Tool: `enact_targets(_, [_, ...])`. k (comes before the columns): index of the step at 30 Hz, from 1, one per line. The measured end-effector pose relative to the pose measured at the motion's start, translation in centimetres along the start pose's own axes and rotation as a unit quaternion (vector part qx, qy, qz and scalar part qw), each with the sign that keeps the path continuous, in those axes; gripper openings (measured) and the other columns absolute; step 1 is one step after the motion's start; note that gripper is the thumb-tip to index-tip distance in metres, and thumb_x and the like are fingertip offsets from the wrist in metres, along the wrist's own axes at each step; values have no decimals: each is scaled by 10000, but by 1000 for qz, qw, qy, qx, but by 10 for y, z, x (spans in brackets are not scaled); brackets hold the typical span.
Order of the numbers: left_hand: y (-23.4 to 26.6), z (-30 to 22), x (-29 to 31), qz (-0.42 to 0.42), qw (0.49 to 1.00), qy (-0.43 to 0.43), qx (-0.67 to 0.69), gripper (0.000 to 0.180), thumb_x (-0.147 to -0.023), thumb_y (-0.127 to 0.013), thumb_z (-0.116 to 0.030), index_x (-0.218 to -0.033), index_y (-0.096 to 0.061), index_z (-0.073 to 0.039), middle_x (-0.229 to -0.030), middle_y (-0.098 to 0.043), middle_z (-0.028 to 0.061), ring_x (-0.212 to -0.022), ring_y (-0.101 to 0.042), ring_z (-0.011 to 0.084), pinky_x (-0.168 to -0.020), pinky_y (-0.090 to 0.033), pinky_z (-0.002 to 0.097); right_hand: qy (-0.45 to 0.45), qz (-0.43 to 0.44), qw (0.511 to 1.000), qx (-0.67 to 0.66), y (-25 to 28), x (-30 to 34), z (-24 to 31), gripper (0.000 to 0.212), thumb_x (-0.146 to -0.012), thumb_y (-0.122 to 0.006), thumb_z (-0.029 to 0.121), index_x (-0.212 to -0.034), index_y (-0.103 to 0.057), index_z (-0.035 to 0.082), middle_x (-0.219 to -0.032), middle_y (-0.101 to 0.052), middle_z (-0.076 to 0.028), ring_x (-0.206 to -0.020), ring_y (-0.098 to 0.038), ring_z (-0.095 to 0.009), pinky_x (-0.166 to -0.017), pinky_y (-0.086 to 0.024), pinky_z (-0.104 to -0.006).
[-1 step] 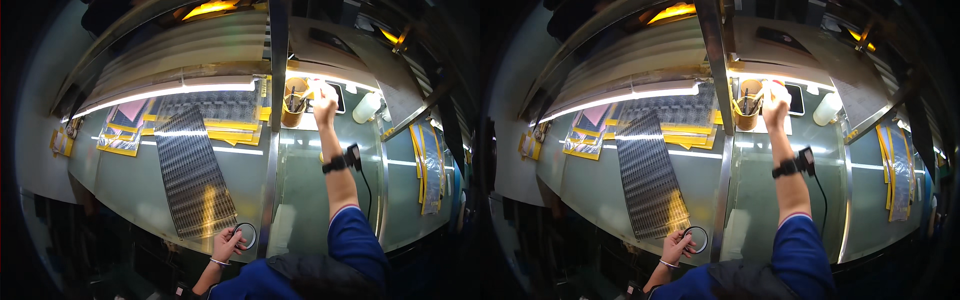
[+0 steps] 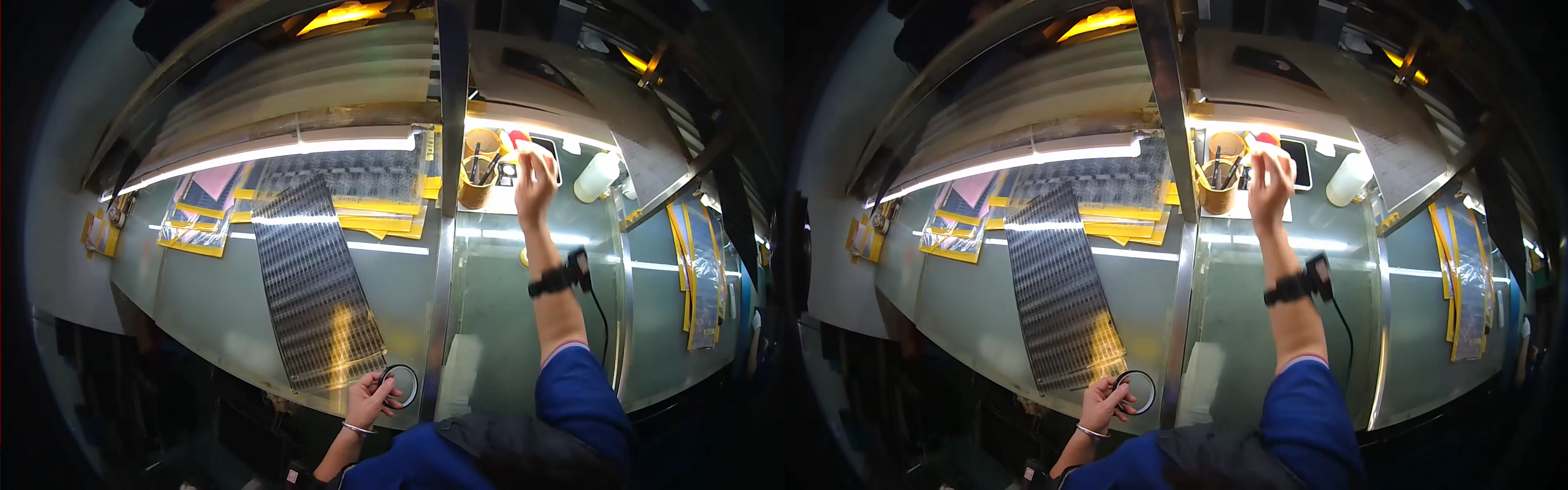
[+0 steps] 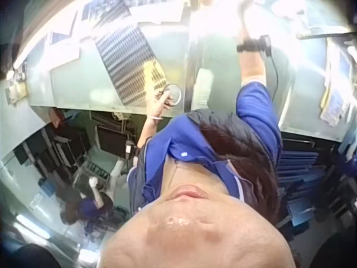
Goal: Inspecting a mesh component using a magnifying glass and applying tape or markings on an illuminated workbench.
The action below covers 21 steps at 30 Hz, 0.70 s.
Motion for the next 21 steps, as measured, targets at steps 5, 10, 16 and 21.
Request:
enact_targets(5, [-9,0,25,14,1000,-1,2,224,-879,-593,-178,-1022,-566,-7,-760,-643,94,-560,-640,149,-418,-471,202,154,278,937,-148,87,104,55,260,-772,-540,-53,-1024,-572,0,-1074,-603,-141,-936,-615,-282,-789,-524,-340])
enact_targets(10, [-20,0,55,49,998,-10,-24,231,-880,-594,-180,-1021,-566,1,-758,-639,97,-560,-639,148,-418,-467,199,196,436,869,-132,133,178,85,323,-726,-548,-19,-1042,-575,37,-1180,-556,-104,-963,-594,-243,-814,-518,-316])
enact_targets(16, [-13,10,87,82,995,-33,-39,232,-882,-591,-183,-1018,-567,4,-750,-637,99,-566,-641,150,-421,-468,199,191,494,845,-72,158,217,105,395,-665,-567,-57,-1041,-596,60,-1199,-546,-78,-902,-579,-223,-800,-504,-333])
enact_targets(21, [17,-5,113,78,993,-81,42,282,-930,-497,-232,-1063,-549,12,-694,-626,80,-533,-624,155,-399,-442,200,-86,403,903,-121,183,211,188,366,-784,-561,5,-1136,-576,104,-1149,-563,-126,-953,-574,-234,-831,-485,-305])
Point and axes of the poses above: each hand's wrist, its own x-axis away from the middle knuckle, its own y-axis out of the back of the hand, z = x × y, the point moved 5 cm from there along -x, towards the middle knuckle
